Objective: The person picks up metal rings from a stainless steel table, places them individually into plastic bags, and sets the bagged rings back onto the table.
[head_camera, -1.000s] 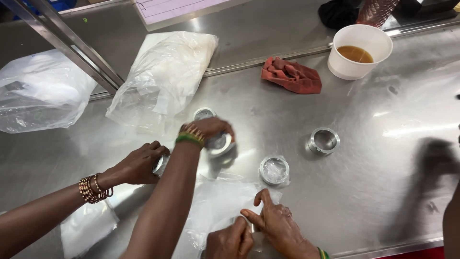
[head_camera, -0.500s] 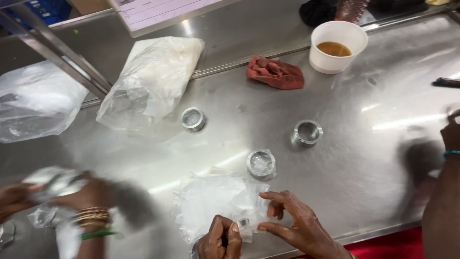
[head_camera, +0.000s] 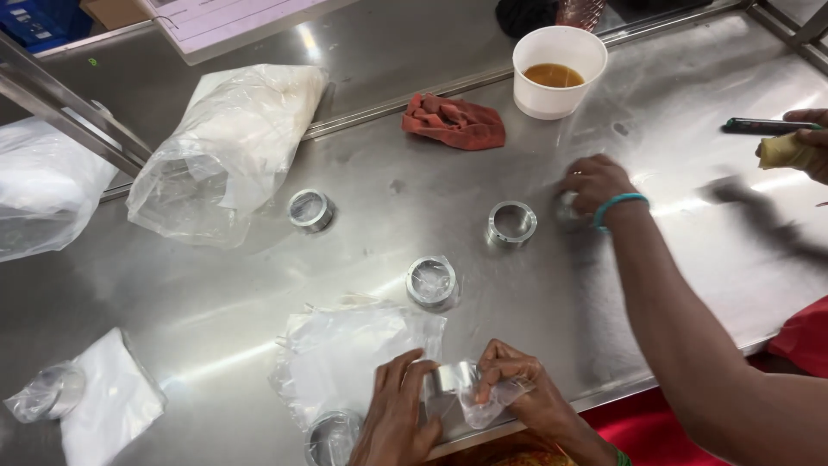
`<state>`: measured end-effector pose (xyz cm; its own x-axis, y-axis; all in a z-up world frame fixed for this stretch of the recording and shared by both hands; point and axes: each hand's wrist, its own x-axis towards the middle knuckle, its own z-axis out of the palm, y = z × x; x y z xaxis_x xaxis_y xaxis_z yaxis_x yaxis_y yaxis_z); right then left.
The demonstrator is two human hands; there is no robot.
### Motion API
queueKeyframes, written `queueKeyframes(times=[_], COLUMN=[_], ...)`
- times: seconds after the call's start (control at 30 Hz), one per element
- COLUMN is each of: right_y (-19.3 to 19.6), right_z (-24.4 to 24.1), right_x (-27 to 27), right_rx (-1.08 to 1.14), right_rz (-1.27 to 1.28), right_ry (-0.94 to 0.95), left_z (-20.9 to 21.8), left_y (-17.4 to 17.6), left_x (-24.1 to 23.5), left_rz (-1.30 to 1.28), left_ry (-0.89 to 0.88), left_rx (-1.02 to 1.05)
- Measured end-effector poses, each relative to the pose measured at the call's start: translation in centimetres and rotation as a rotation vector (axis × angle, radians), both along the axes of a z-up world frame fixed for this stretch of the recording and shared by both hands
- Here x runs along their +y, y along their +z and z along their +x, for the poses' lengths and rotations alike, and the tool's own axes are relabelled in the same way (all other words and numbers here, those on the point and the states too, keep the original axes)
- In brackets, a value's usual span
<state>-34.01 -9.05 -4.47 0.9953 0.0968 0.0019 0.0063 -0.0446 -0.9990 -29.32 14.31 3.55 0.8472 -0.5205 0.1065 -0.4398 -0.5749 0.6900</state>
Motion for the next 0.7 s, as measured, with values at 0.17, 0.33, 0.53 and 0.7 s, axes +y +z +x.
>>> queueKeyframes(times=[0.17, 0.33, 0.53, 0.7], right_y=[0.7, 4.2, 5.9, 4.3], right_z=[-0.8, -1.3, 0.1, 4.4], right_x=[-0.3, -0.4, 0.1, 0.4], right_rx=[-0.383, -0.139, 0.131, 0.314], right_rz=[-0.364, -0.456, -0.444, -0.264], right_ry=[-0.029, -0.114, -0.193, -0.382], left_z=[0.0, -1.4, -2.2, -1.4], left_y=[-6.4, -2.9, -3.2, -6.7], left_x=[-4.1, -7.3, -4.9, -1.0], left_rz=[0.14, 0.171, -0.36, 0.009], left_ry=[0.023, 0.106, 0.129, 0.177], left_rx=[0.254, 0.151, 0.825, 0.357])
